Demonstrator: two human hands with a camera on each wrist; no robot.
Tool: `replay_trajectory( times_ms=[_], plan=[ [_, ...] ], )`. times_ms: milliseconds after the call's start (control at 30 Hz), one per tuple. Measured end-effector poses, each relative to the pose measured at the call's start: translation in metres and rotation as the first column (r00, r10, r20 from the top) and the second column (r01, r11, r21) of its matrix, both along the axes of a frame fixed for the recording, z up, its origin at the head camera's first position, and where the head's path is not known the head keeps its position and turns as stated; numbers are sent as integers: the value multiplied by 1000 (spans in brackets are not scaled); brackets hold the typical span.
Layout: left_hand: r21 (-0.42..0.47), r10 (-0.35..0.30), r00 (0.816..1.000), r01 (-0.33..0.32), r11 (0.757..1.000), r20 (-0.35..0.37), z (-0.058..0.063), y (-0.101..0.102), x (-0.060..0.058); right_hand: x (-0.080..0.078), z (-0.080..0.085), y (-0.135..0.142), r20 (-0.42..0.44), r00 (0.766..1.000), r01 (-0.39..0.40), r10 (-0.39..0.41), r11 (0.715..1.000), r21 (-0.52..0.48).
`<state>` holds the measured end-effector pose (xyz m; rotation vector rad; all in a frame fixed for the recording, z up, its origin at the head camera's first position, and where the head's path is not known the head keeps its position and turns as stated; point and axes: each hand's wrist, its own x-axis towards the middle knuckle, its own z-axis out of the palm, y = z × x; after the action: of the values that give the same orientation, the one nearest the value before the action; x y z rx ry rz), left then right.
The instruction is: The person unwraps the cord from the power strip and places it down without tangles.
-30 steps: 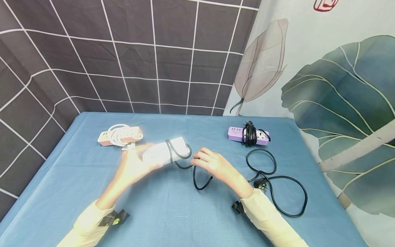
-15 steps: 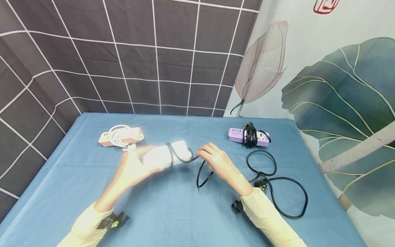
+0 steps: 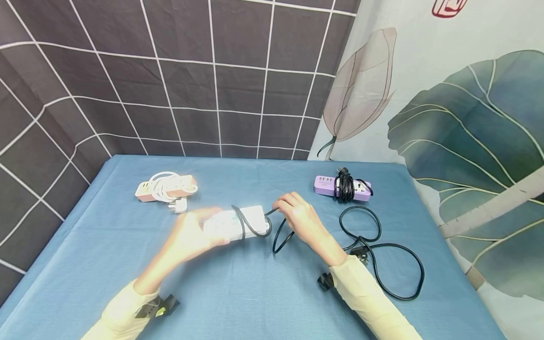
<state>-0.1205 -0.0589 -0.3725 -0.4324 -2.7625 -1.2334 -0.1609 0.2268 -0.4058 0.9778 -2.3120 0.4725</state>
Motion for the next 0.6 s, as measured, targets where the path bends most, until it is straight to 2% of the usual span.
replay_trajectory(
  times_ms=[333,600],
  plan=[
    [-49,-57,997,60,997,51,-1,4,3,-6,2,-1,-74,996,37,-40,998,-43],
    [-76,-92,994,96,992,52,-5,8,3,-8,9,-1,-102,990,87,-95,993,-79]
  ],
)
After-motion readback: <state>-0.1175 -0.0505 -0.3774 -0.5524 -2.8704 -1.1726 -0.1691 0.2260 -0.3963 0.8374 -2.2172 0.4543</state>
